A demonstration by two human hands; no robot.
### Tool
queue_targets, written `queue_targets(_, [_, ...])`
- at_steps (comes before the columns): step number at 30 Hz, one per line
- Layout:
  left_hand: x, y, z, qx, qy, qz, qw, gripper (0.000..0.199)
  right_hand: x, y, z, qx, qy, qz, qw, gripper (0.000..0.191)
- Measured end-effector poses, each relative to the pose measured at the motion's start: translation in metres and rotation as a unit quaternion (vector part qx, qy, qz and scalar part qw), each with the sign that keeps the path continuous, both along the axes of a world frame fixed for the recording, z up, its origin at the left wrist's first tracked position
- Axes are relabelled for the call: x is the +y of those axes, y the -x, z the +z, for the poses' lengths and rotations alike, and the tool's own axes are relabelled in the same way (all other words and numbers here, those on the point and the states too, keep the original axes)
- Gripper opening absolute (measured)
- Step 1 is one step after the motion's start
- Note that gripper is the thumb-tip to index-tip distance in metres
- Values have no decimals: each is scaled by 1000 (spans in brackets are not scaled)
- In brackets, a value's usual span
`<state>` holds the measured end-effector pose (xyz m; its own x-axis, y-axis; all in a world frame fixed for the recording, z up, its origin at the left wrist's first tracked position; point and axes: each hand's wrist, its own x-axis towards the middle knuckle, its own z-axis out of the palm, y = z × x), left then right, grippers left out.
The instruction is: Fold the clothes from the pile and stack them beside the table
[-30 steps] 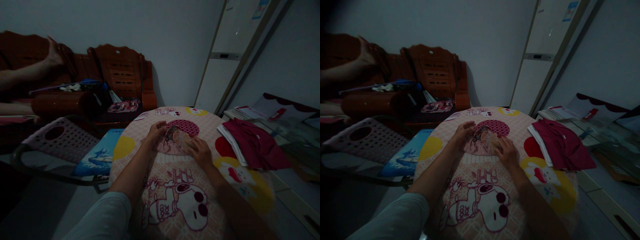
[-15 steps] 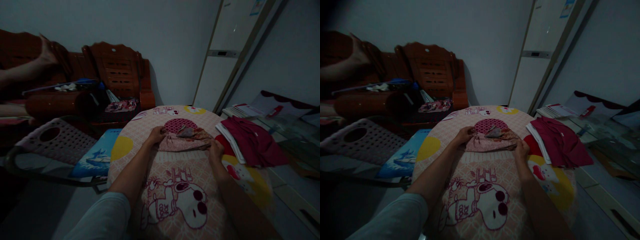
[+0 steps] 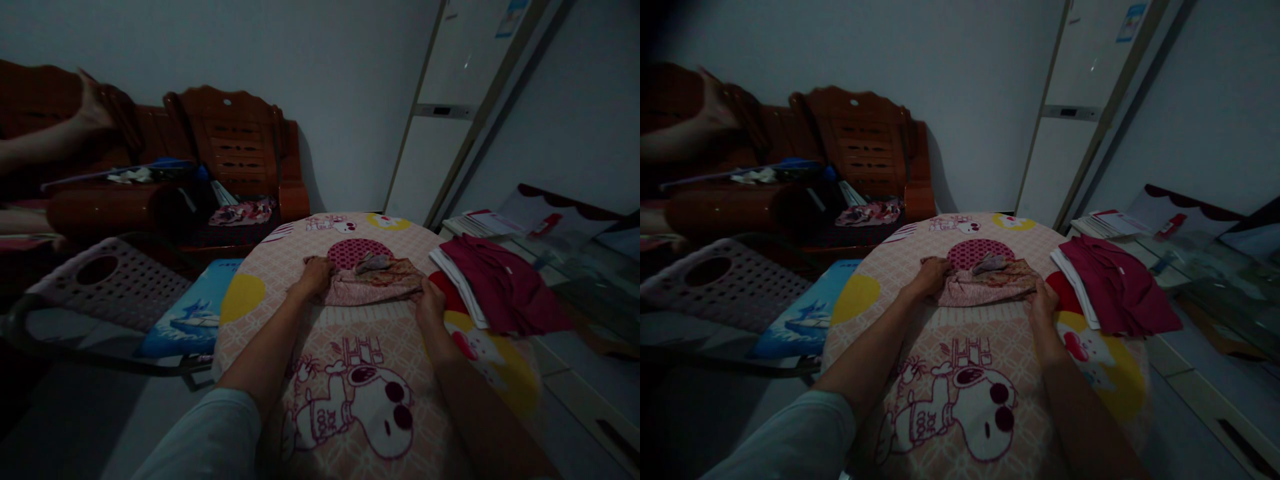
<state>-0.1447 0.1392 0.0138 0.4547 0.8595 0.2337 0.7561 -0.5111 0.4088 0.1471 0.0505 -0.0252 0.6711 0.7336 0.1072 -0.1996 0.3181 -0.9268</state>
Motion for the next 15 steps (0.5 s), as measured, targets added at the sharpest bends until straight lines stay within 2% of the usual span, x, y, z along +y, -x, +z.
queue_targets(3, [-5, -1, 8, 34, 16, -8, 999, 28, -2, 2, 5, -3, 10, -11, 1000, 41])
queue_targets(5, [-9, -2, 16, 10, 31, -35, 999, 27, -3, 3, 8, -2, 22, -26, 999, 40])
queue_targets(8, [-24, -10, 32, -62, 106, -145, 982, 21, -5, 4, 11, -17, 55, -51, 997, 38])
queue_targets(10, [-41, -22, 45, -116, 209, -259, 936, 19, -6, 4, 10, -45, 78, -63, 994, 38])
queue_targets(12, [-62, -38, 57, -169, 309, -354, 866, 24, -7, 4, 9, -87, 88, -58, 991, 37])
queue_targets(15, [-89, -63, 63, -190, 380, -462, 779, 31, -10, 2, 8, -153, 108, -37, 982, 36])
